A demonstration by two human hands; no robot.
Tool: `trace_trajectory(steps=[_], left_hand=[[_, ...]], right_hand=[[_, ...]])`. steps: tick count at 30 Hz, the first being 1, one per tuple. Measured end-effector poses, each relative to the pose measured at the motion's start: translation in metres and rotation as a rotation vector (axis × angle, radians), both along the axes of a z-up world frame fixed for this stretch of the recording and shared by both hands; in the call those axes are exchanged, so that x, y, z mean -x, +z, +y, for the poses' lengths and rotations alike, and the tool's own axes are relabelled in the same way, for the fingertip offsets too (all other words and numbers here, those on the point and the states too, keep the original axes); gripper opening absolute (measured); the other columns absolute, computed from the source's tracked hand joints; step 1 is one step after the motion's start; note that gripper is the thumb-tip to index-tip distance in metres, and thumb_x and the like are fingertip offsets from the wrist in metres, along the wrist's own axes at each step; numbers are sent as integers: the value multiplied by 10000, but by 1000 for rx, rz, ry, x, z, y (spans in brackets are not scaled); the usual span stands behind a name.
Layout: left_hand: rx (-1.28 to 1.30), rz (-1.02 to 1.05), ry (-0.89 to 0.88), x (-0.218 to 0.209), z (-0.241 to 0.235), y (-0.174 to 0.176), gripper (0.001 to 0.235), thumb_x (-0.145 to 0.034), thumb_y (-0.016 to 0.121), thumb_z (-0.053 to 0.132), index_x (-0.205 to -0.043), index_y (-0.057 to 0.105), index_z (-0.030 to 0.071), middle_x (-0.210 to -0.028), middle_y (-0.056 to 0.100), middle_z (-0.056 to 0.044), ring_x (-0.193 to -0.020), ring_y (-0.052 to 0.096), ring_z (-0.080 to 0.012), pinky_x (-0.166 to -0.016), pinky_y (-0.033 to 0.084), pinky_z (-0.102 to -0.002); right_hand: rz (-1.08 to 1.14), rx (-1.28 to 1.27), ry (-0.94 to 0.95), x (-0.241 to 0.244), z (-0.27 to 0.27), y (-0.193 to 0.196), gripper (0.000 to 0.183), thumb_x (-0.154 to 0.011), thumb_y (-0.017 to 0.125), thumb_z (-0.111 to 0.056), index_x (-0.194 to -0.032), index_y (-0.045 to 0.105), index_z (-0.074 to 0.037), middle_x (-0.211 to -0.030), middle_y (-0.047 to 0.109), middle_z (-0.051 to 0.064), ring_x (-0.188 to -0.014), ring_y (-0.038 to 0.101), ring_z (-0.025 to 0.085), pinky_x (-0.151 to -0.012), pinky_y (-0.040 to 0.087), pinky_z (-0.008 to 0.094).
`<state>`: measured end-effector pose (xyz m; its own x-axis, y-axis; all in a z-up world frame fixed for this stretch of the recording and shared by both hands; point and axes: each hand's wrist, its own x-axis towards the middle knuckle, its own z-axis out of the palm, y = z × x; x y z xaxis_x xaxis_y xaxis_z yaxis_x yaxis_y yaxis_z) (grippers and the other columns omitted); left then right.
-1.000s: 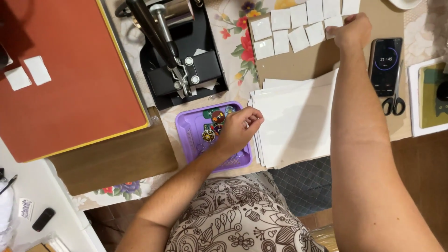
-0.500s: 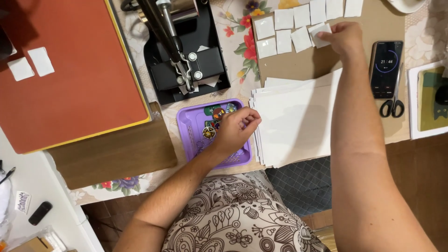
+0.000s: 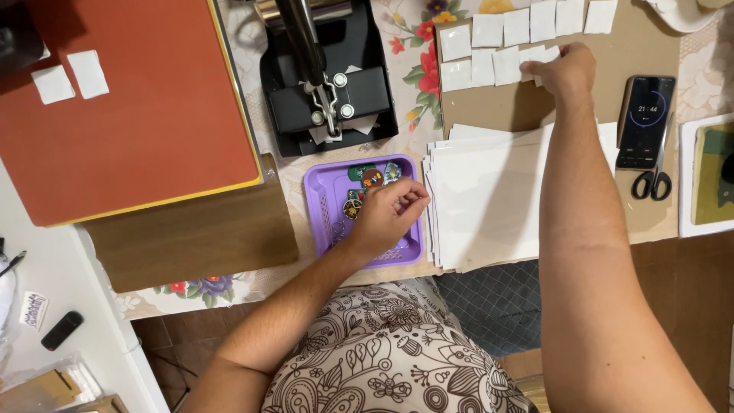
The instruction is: Peeling backing from small squares, arranging them on a heat press, covering them with a protective sheet, and operating the press.
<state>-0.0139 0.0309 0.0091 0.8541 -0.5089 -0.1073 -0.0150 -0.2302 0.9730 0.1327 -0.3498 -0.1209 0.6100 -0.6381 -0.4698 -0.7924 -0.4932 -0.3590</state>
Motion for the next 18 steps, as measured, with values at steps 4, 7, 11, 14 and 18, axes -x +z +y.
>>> trace_trajectory(steps=[4, 7, 11, 14, 18], left_hand=[[3, -2, 24, 4, 6, 1, 45, -937, 647, 63, -924, 680, 36, -800, 692, -39, -659, 602, -115, -569, 505, -255], [-28, 23, 30, 8, 11, 3, 65, -938, 635, 67, -940, 695, 41, -844, 716, -40, -697, 628, -119, -570, 502, -251], [-27, 22, 37, 11, 17, 2, 58, -936, 641, 77, -937, 690, 46, -839, 712, -36, -699, 632, -120, -590, 508, -253], [-17, 15, 35, 16, 22, -1, 48, -941, 646, 78, -942, 684, 50, -843, 701, -27, -690, 615, -118, -578, 500, -259], [100, -34, 72, 28, 36, -17, 64, -921, 679, 26, -978, 697, 51, -885, 723, -37, -745, 658, -124, -670, 551, -267]], right_hand=[[42, 16, -69, -8, 1, -5, 660, -743, 957, -459, -1185, 562, -168, -1116, 638, -29, -977, 619, 159, -802, 540, 327], [77, 24, -79, -11, -3, -7, 778, -693, 989, -518, -1226, 556, -152, -1213, 638, -6, -1078, 625, 192, -868, 531, 354], [92, -53, -206, -9, -3, 3, 923, -725, 976, -480, -1426, 473, -151, -1418, 550, 12, -1251, 575, 207, -1013, 512, 348], [-48, -138, -328, 8, -5, 6, 898, -746, 976, -371, -1436, 454, -130, -1425, 539, 44, -1235, 603, 242, -936, 625, 321], [-450, -67, -210, 22, -98, -70, 522, -700, 1008, -545, -1042, 727, -267, -936, 747, -84, -782, 669, 25, -530, 592, 267]])
